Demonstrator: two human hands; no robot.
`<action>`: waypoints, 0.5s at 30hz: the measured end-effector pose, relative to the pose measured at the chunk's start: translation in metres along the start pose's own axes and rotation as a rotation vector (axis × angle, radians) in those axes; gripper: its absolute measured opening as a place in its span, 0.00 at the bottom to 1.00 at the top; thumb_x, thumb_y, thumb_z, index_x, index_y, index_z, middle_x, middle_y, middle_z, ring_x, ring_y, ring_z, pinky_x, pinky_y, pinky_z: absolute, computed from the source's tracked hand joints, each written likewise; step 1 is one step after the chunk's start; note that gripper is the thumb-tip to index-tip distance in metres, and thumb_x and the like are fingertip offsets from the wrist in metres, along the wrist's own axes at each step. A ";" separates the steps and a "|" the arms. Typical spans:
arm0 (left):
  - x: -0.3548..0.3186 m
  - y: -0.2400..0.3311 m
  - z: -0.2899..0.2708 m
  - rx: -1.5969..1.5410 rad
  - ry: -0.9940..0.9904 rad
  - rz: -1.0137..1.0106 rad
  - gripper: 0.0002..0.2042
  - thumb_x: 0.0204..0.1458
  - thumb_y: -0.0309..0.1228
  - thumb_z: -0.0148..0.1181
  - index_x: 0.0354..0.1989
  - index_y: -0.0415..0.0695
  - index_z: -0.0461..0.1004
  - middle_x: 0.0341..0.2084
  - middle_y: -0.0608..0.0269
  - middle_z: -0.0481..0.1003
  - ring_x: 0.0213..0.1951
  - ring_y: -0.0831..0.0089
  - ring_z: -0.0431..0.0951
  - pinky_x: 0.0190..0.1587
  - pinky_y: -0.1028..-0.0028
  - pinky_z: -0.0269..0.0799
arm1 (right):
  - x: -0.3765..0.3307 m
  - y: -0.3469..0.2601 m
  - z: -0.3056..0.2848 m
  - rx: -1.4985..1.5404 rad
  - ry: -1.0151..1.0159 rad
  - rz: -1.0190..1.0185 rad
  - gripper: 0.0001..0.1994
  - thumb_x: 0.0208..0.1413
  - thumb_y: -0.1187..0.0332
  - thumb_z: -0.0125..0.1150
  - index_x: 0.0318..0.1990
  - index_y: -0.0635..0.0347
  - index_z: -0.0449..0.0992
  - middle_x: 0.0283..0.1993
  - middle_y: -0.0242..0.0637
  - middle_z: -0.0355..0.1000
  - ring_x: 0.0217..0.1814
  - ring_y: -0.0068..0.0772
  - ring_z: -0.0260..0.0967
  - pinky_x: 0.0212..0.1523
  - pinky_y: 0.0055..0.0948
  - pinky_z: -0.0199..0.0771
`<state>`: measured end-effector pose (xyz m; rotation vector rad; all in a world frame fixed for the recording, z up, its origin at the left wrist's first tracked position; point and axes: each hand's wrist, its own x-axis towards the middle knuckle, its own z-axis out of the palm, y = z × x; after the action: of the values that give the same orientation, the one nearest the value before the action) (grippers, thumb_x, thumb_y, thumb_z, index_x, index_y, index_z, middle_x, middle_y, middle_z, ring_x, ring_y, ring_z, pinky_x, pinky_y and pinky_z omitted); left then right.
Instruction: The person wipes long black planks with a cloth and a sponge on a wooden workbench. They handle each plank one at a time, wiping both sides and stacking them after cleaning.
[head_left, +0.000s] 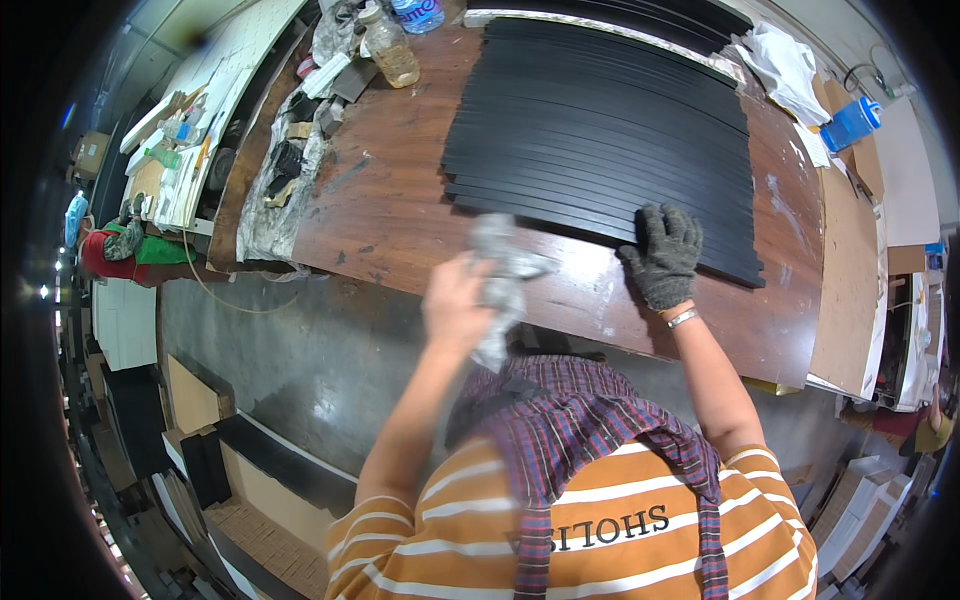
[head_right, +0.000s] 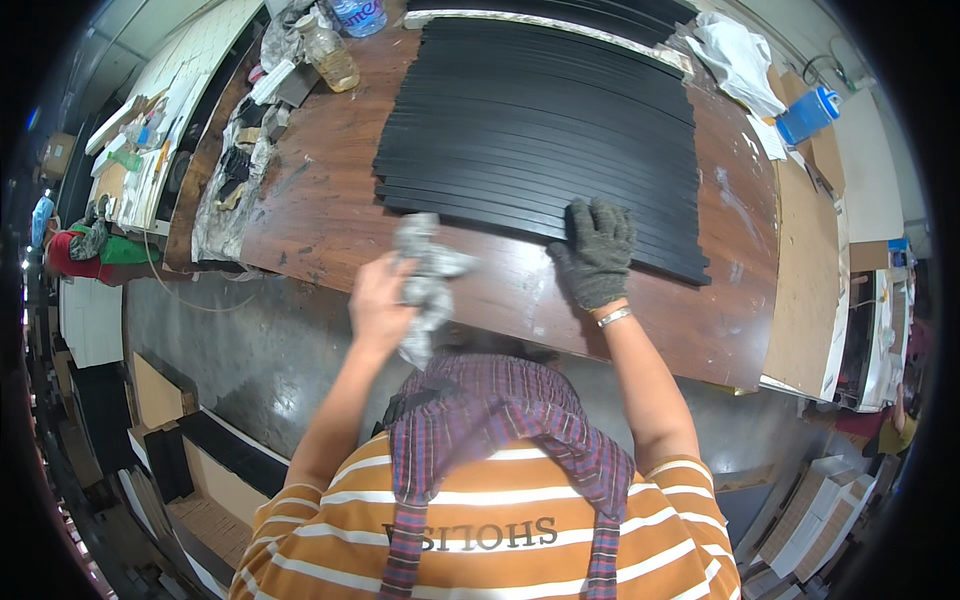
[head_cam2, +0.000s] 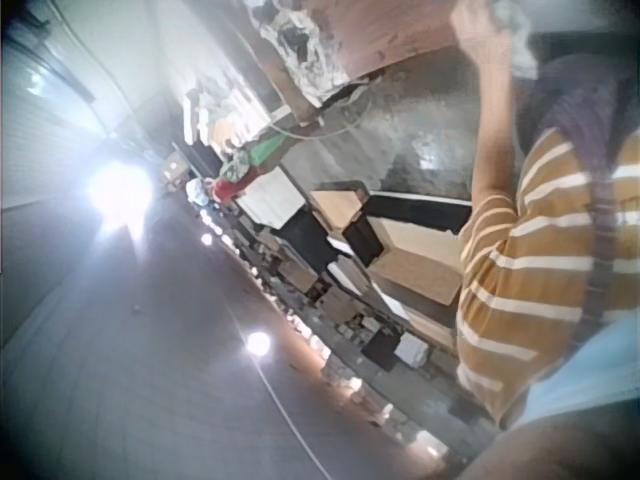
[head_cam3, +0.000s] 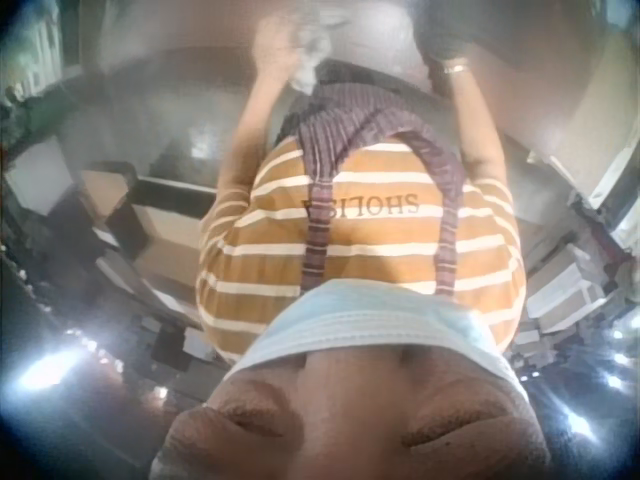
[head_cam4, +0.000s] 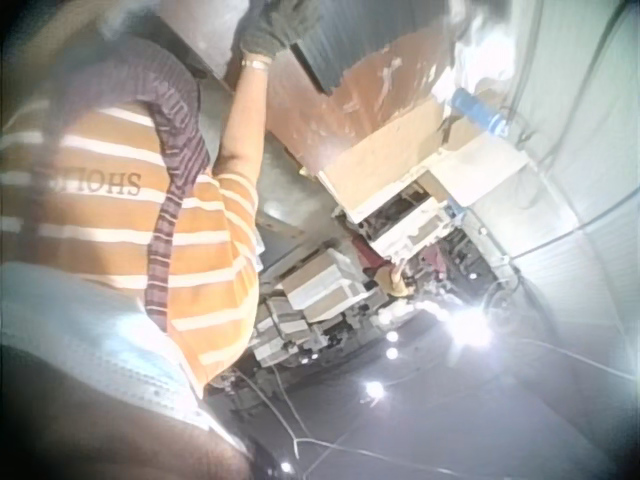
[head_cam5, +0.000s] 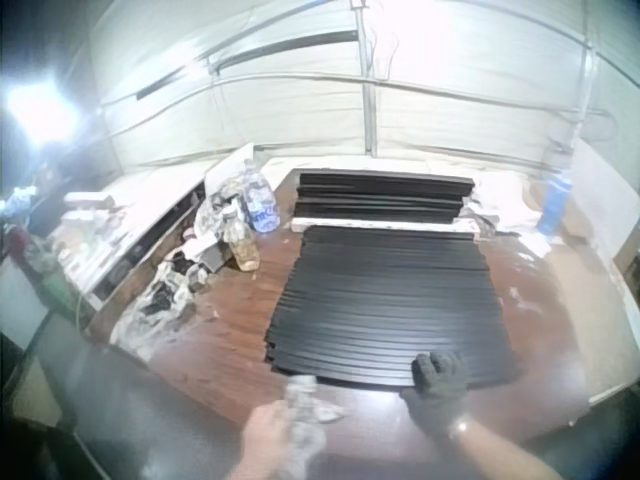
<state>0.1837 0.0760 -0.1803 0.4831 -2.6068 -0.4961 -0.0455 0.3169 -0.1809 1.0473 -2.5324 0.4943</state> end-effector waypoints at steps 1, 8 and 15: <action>0.012 0.003 0.013 0.081 -0.099 0.179 0.22 0.42 0.31 0.67 0.51 0.50 0.79 0.53 0.55 0.75 0.55 0.55 0.73 0.58 0.59 0.70 | 0.006 0.000 0.000 0.002 -0.082 0.022 0.38 0.41 0.56 0.74 0.63 0.53 0.69 0.65 0.50 0.63 0.70 0.54 0.55 0.73 0.57 0.47; 0.060 -0.139 -0.007 0.015 0.121 -0.254 0.19 0.42 0.21 0.64 0.47 0.43 0.78 0.47 0.56 0.78 0.49 0.53 0.76 0.54 0.59 0.71 | 0.018 -0.023 -0.003 -0.164 -0.255 0.123 0.38 0.45 0.56 0.73 0.66 0.54 0.68 0.70 0.50 0.59 0.74 0.54 0.51 0.75 0.57 0.42; 0.121 -0.164 0.014 -1.528 0.116 -0.728 0.12 0.62 0.22 0.56 0.53 0.35 0.73 0.45 0.58 0.78 0.45 0.66 0.80 0.50 0.68 0.74 | -0.045 0.089 -0.022 -0.234 0.101 0.498 0.38 0.50 0.49 0.70 0.66 0.58 0.67 0.69 0.51 0.63 0.75 0.53 0.52 0.75 0.48 0.46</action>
<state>0.1165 -0.1127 -0.2176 0.7591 -1.1799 -2.2210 -0.0764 0.4127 -0.1981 0.2947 -2.6687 0.3510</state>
